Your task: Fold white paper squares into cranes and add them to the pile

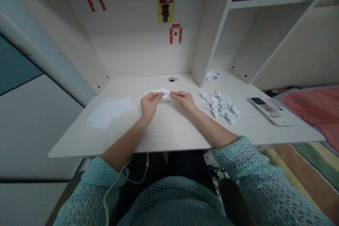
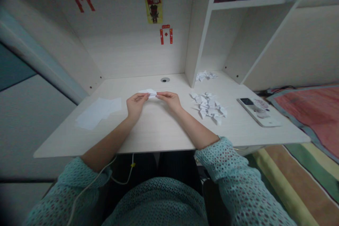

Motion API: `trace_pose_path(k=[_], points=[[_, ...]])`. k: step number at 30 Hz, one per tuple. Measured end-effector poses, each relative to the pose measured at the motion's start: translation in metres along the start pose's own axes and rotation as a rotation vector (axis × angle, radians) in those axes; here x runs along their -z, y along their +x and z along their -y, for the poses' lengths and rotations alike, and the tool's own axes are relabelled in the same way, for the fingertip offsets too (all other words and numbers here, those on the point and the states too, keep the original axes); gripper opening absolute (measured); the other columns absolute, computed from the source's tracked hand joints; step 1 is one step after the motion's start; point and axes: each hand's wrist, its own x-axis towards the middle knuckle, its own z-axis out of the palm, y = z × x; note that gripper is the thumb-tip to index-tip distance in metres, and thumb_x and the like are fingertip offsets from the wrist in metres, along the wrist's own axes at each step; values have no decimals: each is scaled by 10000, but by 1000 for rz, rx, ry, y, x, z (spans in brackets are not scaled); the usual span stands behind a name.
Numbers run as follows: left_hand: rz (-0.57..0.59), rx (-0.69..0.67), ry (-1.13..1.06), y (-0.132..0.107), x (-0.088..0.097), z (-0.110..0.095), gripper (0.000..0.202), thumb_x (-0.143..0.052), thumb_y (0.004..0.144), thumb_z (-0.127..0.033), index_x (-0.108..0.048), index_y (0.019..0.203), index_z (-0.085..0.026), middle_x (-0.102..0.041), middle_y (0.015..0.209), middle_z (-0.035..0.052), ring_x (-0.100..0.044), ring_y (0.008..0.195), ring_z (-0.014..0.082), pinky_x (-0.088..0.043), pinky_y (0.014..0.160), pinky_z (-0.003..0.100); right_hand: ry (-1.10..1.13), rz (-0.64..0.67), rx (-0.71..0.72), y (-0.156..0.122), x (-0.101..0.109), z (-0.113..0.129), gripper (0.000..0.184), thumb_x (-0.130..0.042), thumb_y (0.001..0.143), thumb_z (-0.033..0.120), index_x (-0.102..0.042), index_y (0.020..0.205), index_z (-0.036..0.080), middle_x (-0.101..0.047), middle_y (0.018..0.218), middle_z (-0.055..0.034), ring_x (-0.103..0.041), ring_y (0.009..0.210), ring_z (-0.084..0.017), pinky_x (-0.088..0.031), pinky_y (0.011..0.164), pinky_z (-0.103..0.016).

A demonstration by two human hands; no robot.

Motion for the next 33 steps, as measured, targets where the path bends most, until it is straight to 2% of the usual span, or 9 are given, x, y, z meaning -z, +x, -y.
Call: trace_pose_path(k=[7,14,21,23,26,29,33], points=[[5,9,-5,0,-1,-1,212,-745,630,-329,-692,732,-151,-709,804,74,-665,759,182,-529,780,340,10,4,3,0,0,1,270,-794,506,334,-722,737,213,-724,805,-28,-650,765,-169,-481,817,-336],[17,11,-22,0,-1,1,210,-744,633,-323,-688,743,-153,-707,811,72,-662,767,176,-524,788,331,55,3,3,1,1,0,207,-778,515,290,-694,686,209,-710,725,-7,-646,711,-152,-487,793,-317],[43,34,-27,-1,1,10,250,-725,648,-365,-649,750,-151,-691,800,65,-653,754,161,-516,764,308,75,-4,-23,-1,1,-3,255,-785,495,300,-604,641,197,-700,704,-1,-647,696,-150,-477,755,-296],[40,36,-52,-3,0,11,276,-727,646,-352,-603,803,-163,-683,779,50,-656,749,157,-510,752,297,114,-15,-28,-2,0,-6,287,-794,490,303,-571,638,198,-691,684,8,-641,676,-139,-471,736,-281],[37,52,-117,-7,-4,10,421,-750,620,-299,-457,910,-213,-670,728,2,-664,723,151,-504,714,275,168,-14,-19,-4,-2,-9,311,-798,502,294,-534,639,203,-678,654,25,-631,650,-122,-462,703,-255],[44,80,-165,-10,-7,11,508,-756,611,-273,-331,888,-238,-649,662,-38,-658,659,136,-493,662,245,184,9,-16,-6,-6,-10,321,-800,513,286,-514,634,205,-669,640,33,-623,638,-117,-458,683,-244],[44,116,-242,-10,-9,16,542,-748,619,-267,-254,842,-243,-653,660,-41,-655,645,126,-481,641,222,162,29,-13,-8,-9,-7,332,-802,514,304,-503,621,208,-661,635,34,-627,653,-132,-466,692,-260]])
